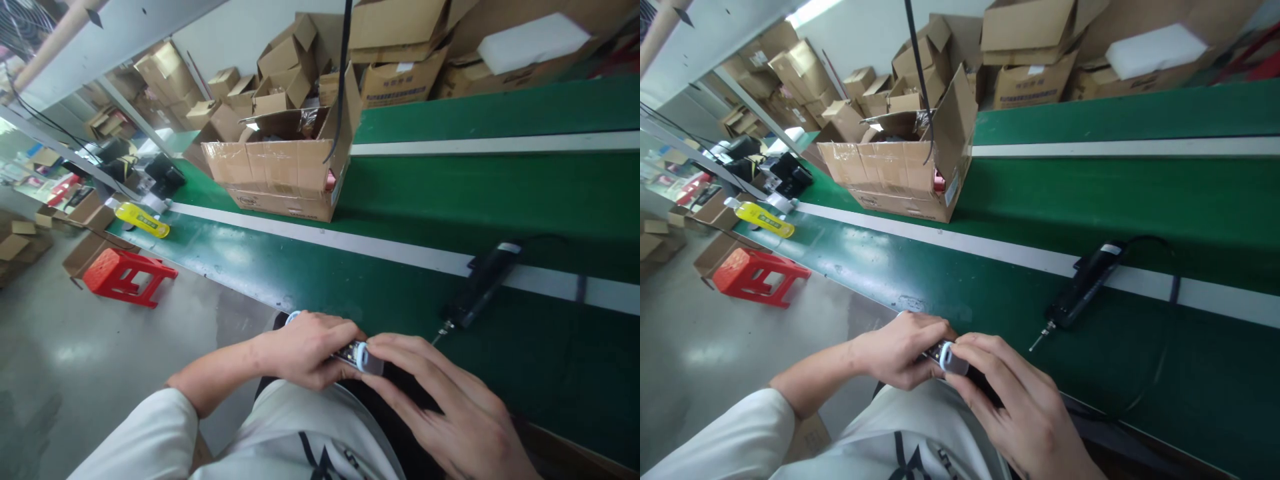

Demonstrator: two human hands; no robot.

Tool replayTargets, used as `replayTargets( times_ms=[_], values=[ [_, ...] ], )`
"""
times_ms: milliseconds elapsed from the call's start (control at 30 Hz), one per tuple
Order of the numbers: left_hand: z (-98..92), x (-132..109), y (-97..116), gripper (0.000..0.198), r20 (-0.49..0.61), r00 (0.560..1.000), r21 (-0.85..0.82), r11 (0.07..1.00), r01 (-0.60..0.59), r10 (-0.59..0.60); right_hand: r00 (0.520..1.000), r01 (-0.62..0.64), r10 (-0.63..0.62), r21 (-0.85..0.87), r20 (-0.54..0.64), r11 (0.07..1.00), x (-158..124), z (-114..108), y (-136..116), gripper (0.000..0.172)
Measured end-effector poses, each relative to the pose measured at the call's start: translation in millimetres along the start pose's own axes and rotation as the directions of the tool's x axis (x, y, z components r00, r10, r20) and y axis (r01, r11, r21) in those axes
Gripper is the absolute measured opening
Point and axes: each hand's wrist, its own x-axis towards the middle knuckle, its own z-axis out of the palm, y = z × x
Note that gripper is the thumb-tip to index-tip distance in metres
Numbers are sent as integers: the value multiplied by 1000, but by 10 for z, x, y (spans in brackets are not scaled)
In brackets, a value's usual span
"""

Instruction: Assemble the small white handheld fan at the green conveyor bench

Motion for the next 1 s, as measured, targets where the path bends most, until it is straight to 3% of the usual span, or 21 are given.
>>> replayTargets(
  times_ms=[233,467,567,700,800,1000],
  values=[
    [-51,-14,-33,26,60,998,13,1000,7,-8,998,-49,48,48,30,998,-4,3,36,26],
    [-31,-5,-155,24,91,994,22,998,-58,56,992,-47,40,62,121,997,-14,7,150,18],
    [-27,13,-192,27,99,995,-44,999,-26,30,992,-40,35,41,122,998,7,39,163,5],
    [-65,38,-182,33,115,993,-138,990,18,-2,996,-5,-1,65,94,998,49,46,166,18],
    [-103,53,-158,27,92,996,-146,989,17,-4,997,-30,24,82,74,996,71,19,171,7],
    [-124,43,-160,28,59,998,-76,997,4,1,999,-11,13,-47,38,999,41,43,129,31]
  ],
)
